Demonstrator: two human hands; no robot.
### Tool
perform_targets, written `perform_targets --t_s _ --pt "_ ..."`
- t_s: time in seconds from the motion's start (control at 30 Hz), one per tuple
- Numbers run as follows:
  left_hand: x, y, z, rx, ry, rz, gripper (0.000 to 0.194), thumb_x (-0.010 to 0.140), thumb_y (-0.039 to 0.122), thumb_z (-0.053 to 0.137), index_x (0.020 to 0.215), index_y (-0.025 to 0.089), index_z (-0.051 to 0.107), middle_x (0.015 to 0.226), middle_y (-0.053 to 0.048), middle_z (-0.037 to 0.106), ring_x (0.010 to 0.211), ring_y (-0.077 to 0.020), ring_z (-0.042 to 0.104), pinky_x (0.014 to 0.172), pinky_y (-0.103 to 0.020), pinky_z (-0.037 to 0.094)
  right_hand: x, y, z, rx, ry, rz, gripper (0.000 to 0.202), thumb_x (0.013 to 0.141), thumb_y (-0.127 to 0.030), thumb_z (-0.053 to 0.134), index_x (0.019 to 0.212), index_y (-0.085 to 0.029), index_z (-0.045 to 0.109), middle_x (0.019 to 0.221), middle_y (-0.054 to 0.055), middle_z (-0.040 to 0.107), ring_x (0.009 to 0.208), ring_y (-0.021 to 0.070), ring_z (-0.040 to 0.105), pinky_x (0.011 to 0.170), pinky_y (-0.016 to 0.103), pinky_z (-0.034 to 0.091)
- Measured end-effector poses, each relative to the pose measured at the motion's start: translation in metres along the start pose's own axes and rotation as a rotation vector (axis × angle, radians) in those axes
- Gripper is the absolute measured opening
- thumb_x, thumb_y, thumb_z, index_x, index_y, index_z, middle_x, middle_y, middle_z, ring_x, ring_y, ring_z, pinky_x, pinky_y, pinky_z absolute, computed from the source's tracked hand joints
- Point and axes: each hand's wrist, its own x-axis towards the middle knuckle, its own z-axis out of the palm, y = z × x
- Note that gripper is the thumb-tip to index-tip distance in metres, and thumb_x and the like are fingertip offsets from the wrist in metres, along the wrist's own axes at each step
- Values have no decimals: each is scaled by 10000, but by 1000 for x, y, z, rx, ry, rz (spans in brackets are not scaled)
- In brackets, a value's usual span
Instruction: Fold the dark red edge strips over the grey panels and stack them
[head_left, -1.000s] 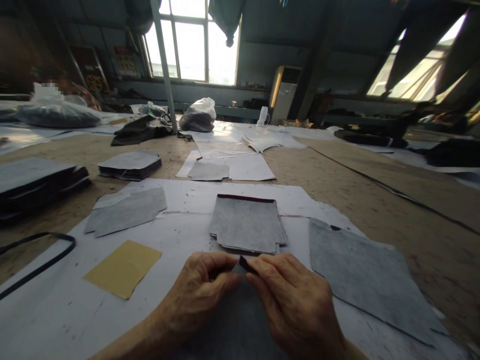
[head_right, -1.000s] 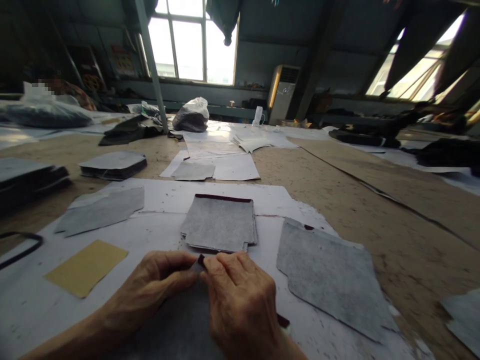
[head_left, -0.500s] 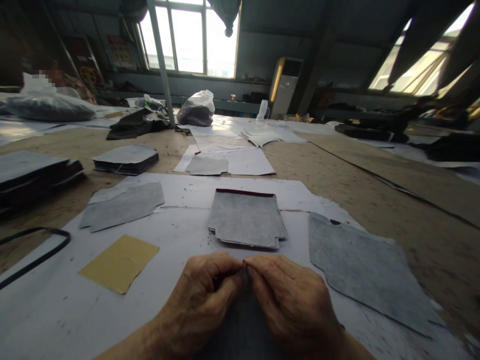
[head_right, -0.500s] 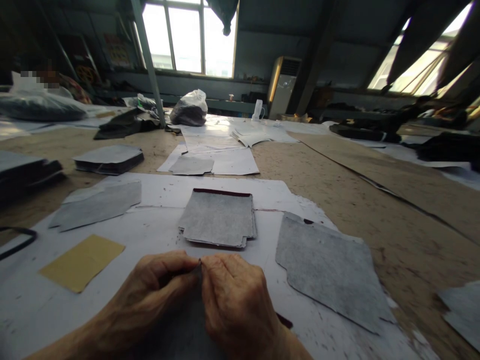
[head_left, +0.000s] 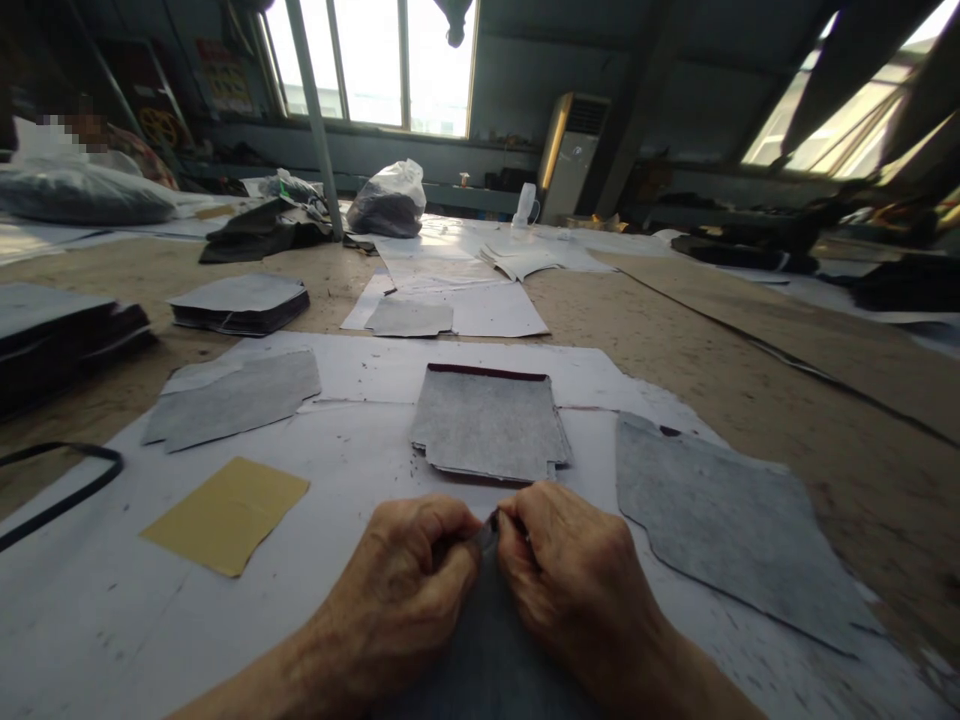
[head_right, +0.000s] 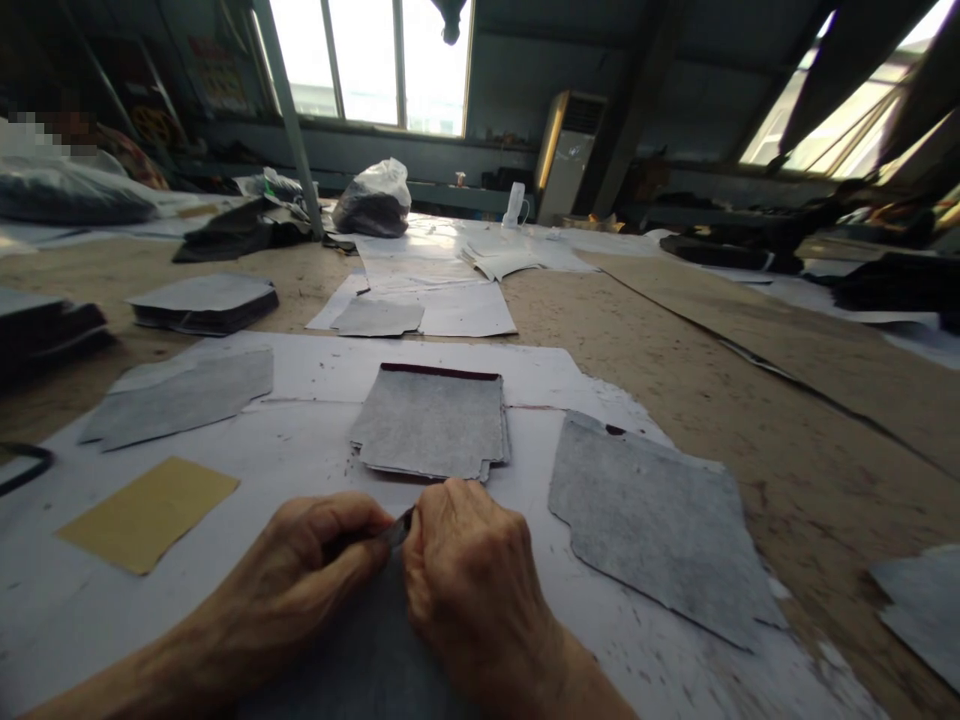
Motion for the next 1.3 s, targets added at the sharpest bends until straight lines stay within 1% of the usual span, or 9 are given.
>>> perform_targets --t_s 0.07,0.23,0.33,0.47,0.67,0.8,0.9,1.0,1.3 --pt "1 -1 -1 -56 -32 -62 210 718 250 455 640 142 619 521 22 441 499 -95 385 454 -195 291 4 0 -5 139 -80 137 197 773 -164 447 604 -154 547 554 4 513 502 104 463 480 232 338" --pt "1 -6 -3 -260 -113 -241 195 686 268 466 683 140 612 504 36 398 449 -74 324 411 -182 225 17 2 -20 880 -361 951 48 661 -183 564 621 -155 562 460 -53 456 407 52 357 393 168 266" --pt "3 -5 -4 -302 -103 -276 194 663 274 480 674 133 612 494 38 389 436 -66 305 406 -180 208 21 6 -23 1094 -311 1083 70 642 -203 598 637 -138 573 536 -18 548 439 48 415 417 156 310" --pt "5 -5 -6 -365 -78 -318 207 645 307 519 689 129 616 491 35 418 420 -64 308 408 -185 222 16 5 -21 799 -208 864 205 741 -334 569 670 -150 625 577 8 590 472 81 478 430 183 362" --pt "5 -6 -14 -229 -76 -239 213 661 307 542 685 132 661 533 13 512 468 -90 393 446 -197 294 -1 0 -3 247 -103 181 94 733 -137 554 715 -177 637 672 15 586 626 136 550 557 236 437" --pt "5 -9 -23 -1 40 -132 182 681 261 562 761 157 689 566 11 544 500 -103 446 481 -205 344 -5 4 5 125 -84 70 177 802 -114 483 718 -165 630 665 33 552 632 141 525 550 241 436" --pt "4 -15 -25 240 178 197 209 714 160 534 849 206 687 710 -4 584 574 -104 491 541 -210 388 -7 5 6 77 -80 -1 215 824 -104 449 728 -143 638 658 50 529 631 150 503 537 251 439" --pt "3 -20 -25 406 56 434 283 768 95 461 901 226 674 779 -22 577 688 -127 518 614 -229 413 -8 3 6 37 -53 -88 224 824 -77 434 826 -114 654 679 65 546 646 157 505 541 258 457" --pt "3 -23 -21 430 -20 439 245 844 143 381 893 173 619 804 -50 542 741 -155 496 665 -277 420 -6 -2 4 -183 -55 -337 351 822 -31 310 925 -25 645 707 119 614 641 190 535 488 277 486"
